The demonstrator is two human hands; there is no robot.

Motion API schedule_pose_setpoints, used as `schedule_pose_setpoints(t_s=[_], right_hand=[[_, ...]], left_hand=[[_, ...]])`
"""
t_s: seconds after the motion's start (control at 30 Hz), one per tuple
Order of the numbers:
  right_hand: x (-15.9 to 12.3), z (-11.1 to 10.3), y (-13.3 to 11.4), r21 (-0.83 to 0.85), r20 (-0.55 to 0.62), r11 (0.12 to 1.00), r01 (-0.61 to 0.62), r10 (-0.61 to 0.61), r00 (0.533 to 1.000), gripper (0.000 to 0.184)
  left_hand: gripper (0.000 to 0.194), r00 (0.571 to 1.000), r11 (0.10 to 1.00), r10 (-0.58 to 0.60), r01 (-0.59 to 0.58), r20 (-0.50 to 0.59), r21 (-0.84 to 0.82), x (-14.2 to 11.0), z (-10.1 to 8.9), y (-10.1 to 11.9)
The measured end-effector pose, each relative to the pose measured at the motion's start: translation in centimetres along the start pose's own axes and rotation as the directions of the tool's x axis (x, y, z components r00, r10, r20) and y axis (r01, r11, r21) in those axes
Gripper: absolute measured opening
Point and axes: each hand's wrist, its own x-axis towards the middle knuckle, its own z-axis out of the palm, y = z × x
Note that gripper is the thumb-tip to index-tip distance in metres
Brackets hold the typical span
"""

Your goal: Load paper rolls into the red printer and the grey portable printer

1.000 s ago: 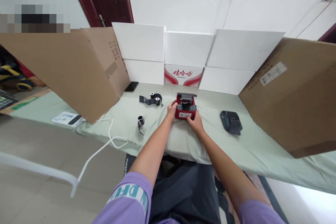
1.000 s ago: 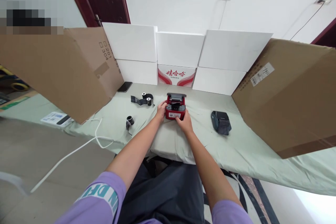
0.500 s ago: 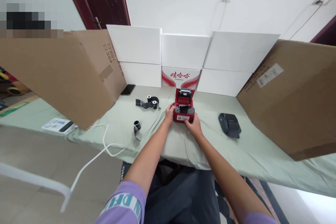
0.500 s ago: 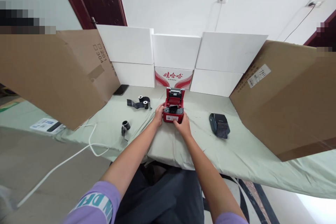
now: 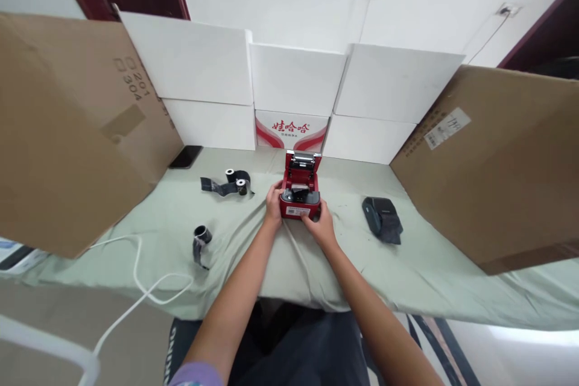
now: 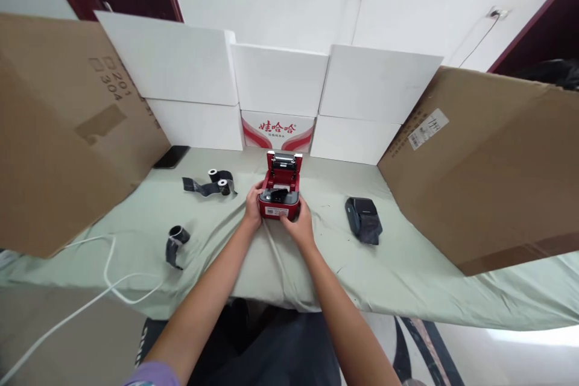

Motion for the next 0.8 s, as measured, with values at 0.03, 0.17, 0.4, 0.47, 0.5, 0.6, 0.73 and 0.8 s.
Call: schedule_pose_setpoints(t_s=[0.03,0.17,0.4,0.47,0.5,0.6,0.73,0.8], right_hand=[[-0.01,0.05,-0.03,0.007,-0.006,1.0,-0.007,0.007,1.0,0.071],[-0.01,0.12,-0.29,0.013,-0.03,0.999,-0.039,0.039,0.999,0.072],[0.01,0.26,-0.22,0.051,-0.016,0.996,-0.08,0.081,0.997,0.075],[0.01,0.31,-0.12,0.057,-0.017,0.995,-0.078,0.079,0.997,0.075],[0.02,0.32,-0.08,0.059,-0.019,0.995,-0.075,0.077,0.997,0.075],[0.05,0.31,0.01,0.051,-0.026,0.997,-0.063,0.065,0.998,0.075],[0.13,0.31,0.19,0.037,-0.029,0.998,-0.047,0.048,0.998,0.075],[0.17,0.33,0.25,0.026,-0.032,0.999,-0.04,0.041,0.999,0.074]], left_hand=[[0.044,1.0,1.0,0.007,-0.007,-0.006,-0.003,0.11,0.05,-0.09],[0.04,1.0,1.0,0.03,-0.03,-0.003,0.008,0.37,0.27,-0.2],[0.039,1.0,0.999,0.025,-0.024,0.001,-0.046,0.27,0.28,-0.16],[0.04,1.0,0.999,0.016,-0.016,0.007,-0.046,0.29,0.2,-0.1],[0.04,1.0,0.999,0.01,-0.009,0.014,-0.049,0.3,0.15,-0.06],[0.042,0.999,0.999,0.007,-0.005,0.038,-0.045,0.25,0.07,0.0],[0.041,0.998,0.999,0.037,-0.036,0.042,-0.024,-0.09,0.09,-0.03],[0.041,0.998,0.999,0.045,-0.044,0.046,-0.021,-0.24,0.07,-0.1]])
